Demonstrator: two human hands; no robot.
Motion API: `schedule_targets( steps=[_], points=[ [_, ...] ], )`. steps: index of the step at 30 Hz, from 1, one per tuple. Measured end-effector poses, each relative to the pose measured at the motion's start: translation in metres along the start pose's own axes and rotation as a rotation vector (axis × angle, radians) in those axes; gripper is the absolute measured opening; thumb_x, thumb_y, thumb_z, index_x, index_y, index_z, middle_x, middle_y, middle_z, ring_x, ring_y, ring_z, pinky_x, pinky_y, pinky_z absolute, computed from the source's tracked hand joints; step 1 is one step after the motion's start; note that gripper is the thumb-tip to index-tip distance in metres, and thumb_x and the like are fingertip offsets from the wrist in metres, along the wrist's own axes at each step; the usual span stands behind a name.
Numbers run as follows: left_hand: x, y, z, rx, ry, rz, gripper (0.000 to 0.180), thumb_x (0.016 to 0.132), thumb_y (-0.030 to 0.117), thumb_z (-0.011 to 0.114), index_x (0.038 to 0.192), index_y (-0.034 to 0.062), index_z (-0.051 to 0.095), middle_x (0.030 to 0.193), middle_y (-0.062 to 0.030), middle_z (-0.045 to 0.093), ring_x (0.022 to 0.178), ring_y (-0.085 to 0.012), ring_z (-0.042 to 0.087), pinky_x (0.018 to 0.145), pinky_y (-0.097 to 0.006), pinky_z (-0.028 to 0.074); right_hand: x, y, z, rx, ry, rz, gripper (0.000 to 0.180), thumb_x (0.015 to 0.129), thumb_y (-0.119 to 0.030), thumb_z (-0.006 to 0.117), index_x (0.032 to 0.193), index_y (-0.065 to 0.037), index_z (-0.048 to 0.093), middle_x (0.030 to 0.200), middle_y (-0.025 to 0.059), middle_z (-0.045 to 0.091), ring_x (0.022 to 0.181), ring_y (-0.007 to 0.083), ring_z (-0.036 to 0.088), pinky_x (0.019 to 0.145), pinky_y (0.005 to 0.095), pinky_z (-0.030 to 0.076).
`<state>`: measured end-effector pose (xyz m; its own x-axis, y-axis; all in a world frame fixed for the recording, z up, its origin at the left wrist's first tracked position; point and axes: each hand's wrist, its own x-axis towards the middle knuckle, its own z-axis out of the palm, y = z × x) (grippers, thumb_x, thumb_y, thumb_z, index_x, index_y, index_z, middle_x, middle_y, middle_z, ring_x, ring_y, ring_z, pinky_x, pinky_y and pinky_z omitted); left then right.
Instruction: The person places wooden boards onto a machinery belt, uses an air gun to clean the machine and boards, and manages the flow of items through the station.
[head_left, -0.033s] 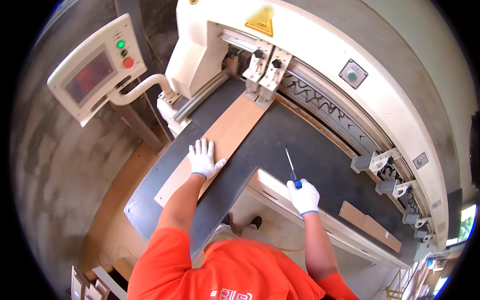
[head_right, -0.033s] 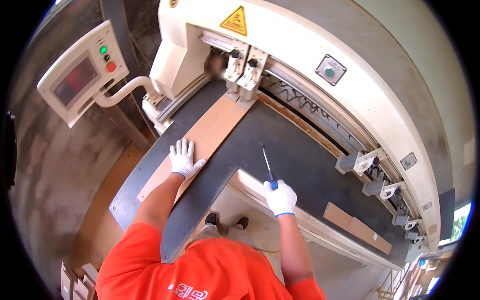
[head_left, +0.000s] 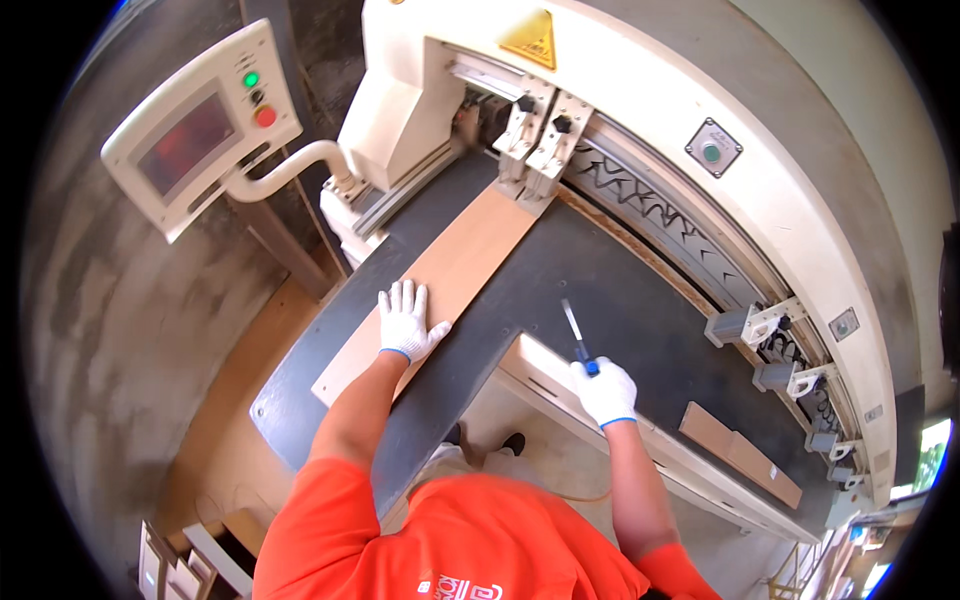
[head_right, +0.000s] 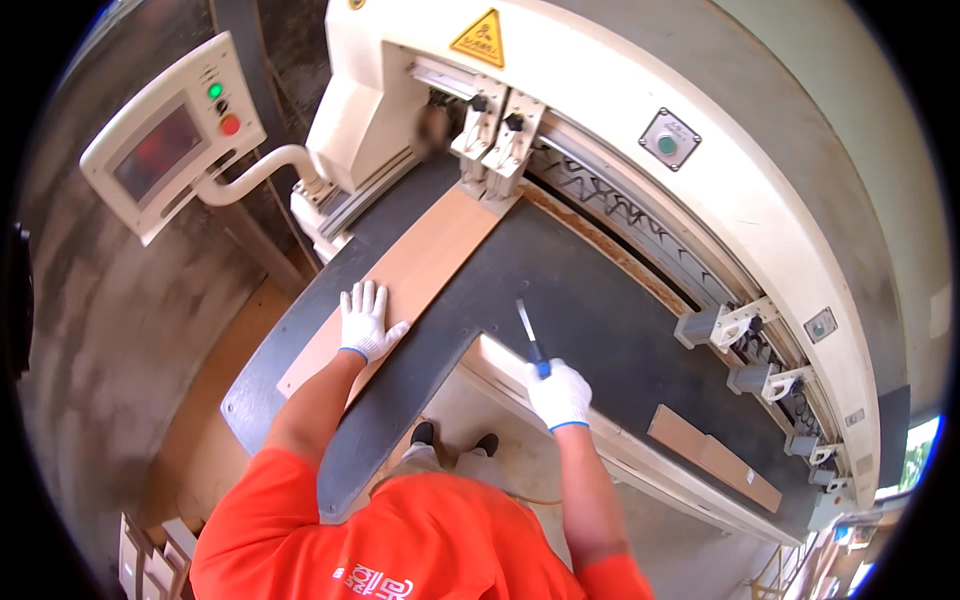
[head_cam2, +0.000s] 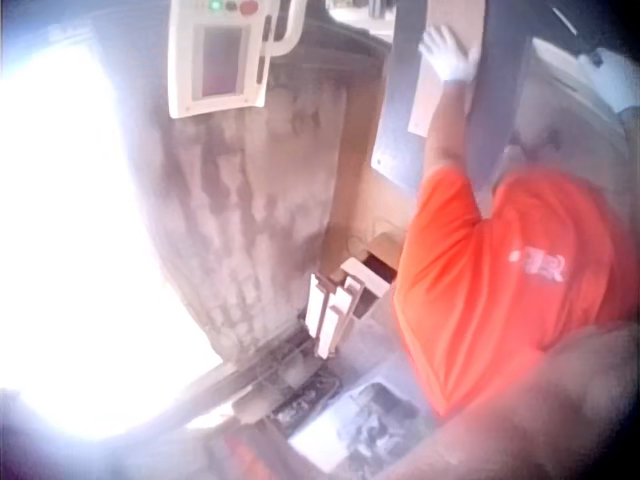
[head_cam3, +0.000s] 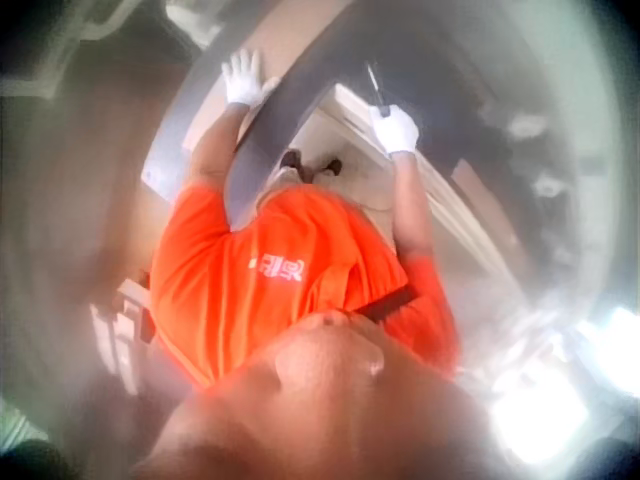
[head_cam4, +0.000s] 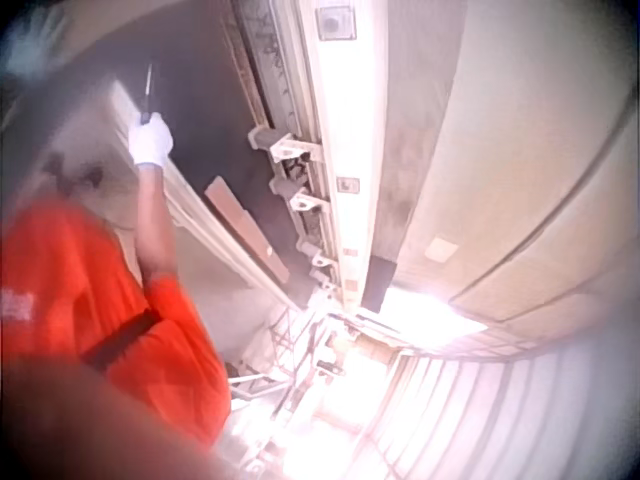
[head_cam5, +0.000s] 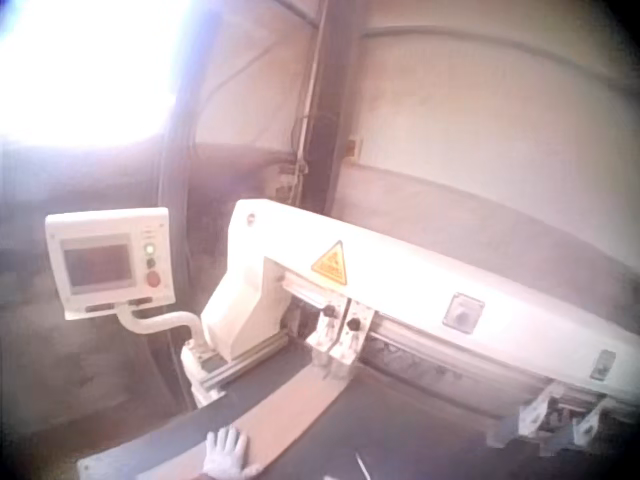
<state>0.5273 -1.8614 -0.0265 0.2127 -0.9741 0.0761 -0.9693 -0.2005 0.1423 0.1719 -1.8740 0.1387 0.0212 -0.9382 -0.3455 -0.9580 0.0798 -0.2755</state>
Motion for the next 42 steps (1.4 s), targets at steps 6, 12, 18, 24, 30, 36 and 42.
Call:
schedule_targets(
  steps=[6,12,18,24,30,36,42],
  points=[
    [-0.16,-0.074,-0.013,-0.017,0.08,-0.321,0.087,0.096,0.056,0.061,0.157,-0.0036,0.043,0.164,-0.0307,0.038,0.155,-0.0482,0.029,0.128,-0.06,0.017,-0.048,-0.044,0.031,0.151,-1.097,-0.288,0.046,0.09,-0.049,0.072,0.075,-0.006,0.067,0.065,0.0044,0.06,0.058,0.0176,0.054,0.055,0.0362,0.042],
    [-0.341,-0.116,-0.015,0.026,-0.019,-0.688,0.082,0.101,0.047,0.059,0.16,-0.006,0.037,0.17,-0.0298,0.03,0.16,-0.047,0.021,0.13,-0.057,0.015,-0.011,-0.019,0.039,-0.193,-0.099,-0.396,0.053,0.092,-0.053,0.063,0.093,-0.003,0.077,0.088,0.024,0.075,0.087,0.0434,0.074,0.077,0.0523,0.057],
    [-0.365,-0.068,0.002,0.004,0.244,-0.895,0.081,0.1,0.043,0.064,0.154,-0.0122,0.04,0.164,-0.0362,0.034,0.143,-0.053,0.039,0.123,-0.057,0.028,-0.053,0.041,0.049,0.395,-1.109,-0.235,0.038,0.089,-0.041,0.083,0.091,-0.005,0.072,0.071,0.0038,0.065,0.06,0.0123,0.06,0.058,0.03,0.05],
    [-0.278,-0.051,-0.018,-0.125,0.203,-0.573,0.103,0.088,0.054,0.077,0.155,-0.0119,0.037,0.164,-0.0368,0.031,0.156,-0.0512,0.025,0.13,-0.058,0.015,-0.062,0.08,0.063,0.328,-0.601,-0.181,0.043,0.091,-0.046,0.077,0.085,-0.004,0.07,0.074,0.0121,0.071,0.067,0.0251,0.069,0.065,0.0393,0.054],
    [-0.174,-0.029,-0.011,-0.025,0.031,-0.326,0.104,0.087,0.057,0.075,0.157,-0.0089,0.037,0.166,-0.0337,0.031,0.158,-0.0495,0.024,0.13,-0.059,0.014,-0.069,0.102,0.066,0.516,-0.391,0.028,0.031,0.094,-0.034,0.079,0.088,-0.008,0.065,0.066,-0.0009,0.06,0.055,0.0097,0.057,0.054,0.0291,0.046],
    [-0.105,-0.003,0.009,-0.111,0.085,0.016,0.082,0.092,0.048,0.071,0.156,0.0029,0.046,0.163,-0.0282,0.04,0.156,-0.048,0.03,0.128,-0.063,0.017,-0.086,0.106,0.093,0.625,-0.452,-0.031,0.027,0.093,-0.029,0.08,0.089,-0.008,0.065,0.067,-0.0017,0.061,0.057,0.0093,0.057,0.054,0.0286,0.045],
    [-0.079,0.001,0.017,-0.213,0.197,0.147,0.07,0.093,0.042,0.07,0.149,0.0019,0.054,0.158,-0.0257,0.046,0.151,-0.0461,0.037,0.126,-0.061,0.024,-0.088,0.117,0.127,0.817,-0.167,0.176,0.03,0.098,-0.03,0.076,0.084,-0.007,0.064,0.062,0.0014,0.06,0.046,0.0125,0.054,0.047,0.0304,0.044]
  ],
)
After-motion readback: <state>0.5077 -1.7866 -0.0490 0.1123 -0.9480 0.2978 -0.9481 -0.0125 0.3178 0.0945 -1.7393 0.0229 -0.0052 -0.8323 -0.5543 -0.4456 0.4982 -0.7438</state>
